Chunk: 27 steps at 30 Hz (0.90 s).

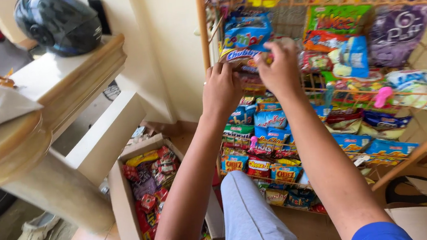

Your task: Restocking snack bags from a cardboard box onto a wire retail display rack using clips.

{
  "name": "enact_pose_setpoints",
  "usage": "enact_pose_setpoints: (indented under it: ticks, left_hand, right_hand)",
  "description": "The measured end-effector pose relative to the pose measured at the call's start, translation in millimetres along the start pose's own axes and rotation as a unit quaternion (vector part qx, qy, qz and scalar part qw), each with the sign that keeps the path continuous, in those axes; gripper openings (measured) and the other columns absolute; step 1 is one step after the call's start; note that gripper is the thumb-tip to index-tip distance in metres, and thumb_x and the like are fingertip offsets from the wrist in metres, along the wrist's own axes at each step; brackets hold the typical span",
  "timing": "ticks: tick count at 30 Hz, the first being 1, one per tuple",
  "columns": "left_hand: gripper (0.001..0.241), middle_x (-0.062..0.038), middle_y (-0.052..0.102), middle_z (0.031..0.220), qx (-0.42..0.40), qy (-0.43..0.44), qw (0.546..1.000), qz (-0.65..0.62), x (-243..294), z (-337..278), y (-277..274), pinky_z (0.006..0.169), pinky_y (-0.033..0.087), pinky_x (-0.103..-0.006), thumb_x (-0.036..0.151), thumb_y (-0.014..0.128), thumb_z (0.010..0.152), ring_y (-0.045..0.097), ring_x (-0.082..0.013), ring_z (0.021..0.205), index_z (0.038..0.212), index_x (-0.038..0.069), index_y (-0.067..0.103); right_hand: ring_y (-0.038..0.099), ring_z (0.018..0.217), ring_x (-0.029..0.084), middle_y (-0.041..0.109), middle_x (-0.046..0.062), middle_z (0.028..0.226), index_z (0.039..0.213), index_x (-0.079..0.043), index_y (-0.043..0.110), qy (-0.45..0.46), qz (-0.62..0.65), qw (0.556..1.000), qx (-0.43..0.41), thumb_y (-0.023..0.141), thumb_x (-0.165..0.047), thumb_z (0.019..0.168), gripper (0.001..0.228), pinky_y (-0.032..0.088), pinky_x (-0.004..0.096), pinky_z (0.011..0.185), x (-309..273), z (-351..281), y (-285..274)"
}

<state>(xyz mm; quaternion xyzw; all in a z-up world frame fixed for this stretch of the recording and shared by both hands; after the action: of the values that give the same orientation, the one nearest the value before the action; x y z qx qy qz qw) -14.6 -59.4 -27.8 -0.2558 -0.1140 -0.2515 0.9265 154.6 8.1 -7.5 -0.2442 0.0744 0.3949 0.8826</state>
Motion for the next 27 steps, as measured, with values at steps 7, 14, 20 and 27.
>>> enact_pose_setpoints:
  ticks: [7,14,20,27]
  left_hand:
    - [0.027,-0.019,0.063,0.115,0.013,-0.115,0.985,-0.126,-66.2,-118.1,-91.2,0.090,0.055,-0.0430,0.012,0.064,0.096,0.065,-0.0345,0.105,0.121,0.003,0.060]
    - [0.026,-0.017,0.071,0.109,-0.145,-0.352,0.920,-0.098,-244.6,-307.4,-112.5,0.086,0.057,-0.0382,0.015,0.068,0.094,0.072,-0.0285,0.099,0.115,0.000,0.063]
    - [0.028,-0.018,0.072,0.111,-0.177,-0.455,0.869,-0.084,-304.8,-371.2,-89.9,0.090,0.056,-0.0400,0.018,0.068,0.093,0.071,-0.0311,0.103,0.115,0.001,0.067]
    - [0.036,-0.016,0.062,0.137,-0.350,-0.375,0.858,0.022,-318.8,-392.0,-21.3,0.116,0.045,-0.0493,0.008,0.060,0.092,0.049,-0.0378,0.141,0.127,0.006,0.066]
  right_hand:
    - [0.060,0.083,0.020,0.057,0.012,0.111,0.114,-0.003,0.065,-0.018,0.252,0.965,-0.068,0.073,-0.005,0.099,0.017,0.054,0.032,0.079,-92.6,-106.1,18.5]
    - [0.069,0.085,0.014,0.068,0.008,0.099,0.108,-0.002,0.070,0.065,0.316,0.841,-0.435,0.075,-0.014,0.091,0.021,0.056,0.031,0.078,-110.0,-217.8,160.8]
    - [0.069,0.098,0.014,0.071,0.006,0.111,0.122,-0.003,0.064,0.256,0.315,0.707,-0.579,0.069,-0.016,0.093,0.033,0.056,0.031,0.087,-76.2,-323.2,300.2]
    - [0.062,0.122,0.031,0.064,0.017,0.130,0.139,-0.001,0.054,0.316,0.200,0.681,-0.630,0.059,-0.011,0.096,0.044,0.048,0.040,0.104,-29.8,-463.3,405.5]
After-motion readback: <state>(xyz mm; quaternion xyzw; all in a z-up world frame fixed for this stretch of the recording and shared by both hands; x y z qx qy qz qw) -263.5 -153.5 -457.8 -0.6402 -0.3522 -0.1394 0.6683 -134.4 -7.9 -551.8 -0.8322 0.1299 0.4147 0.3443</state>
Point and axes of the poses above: each hand's wrist, its own z-axis towards the middle knuckle, its own y-axis out of the palm, x = y × z, the point moved 2 cm from there along z, towards the middle knuckle
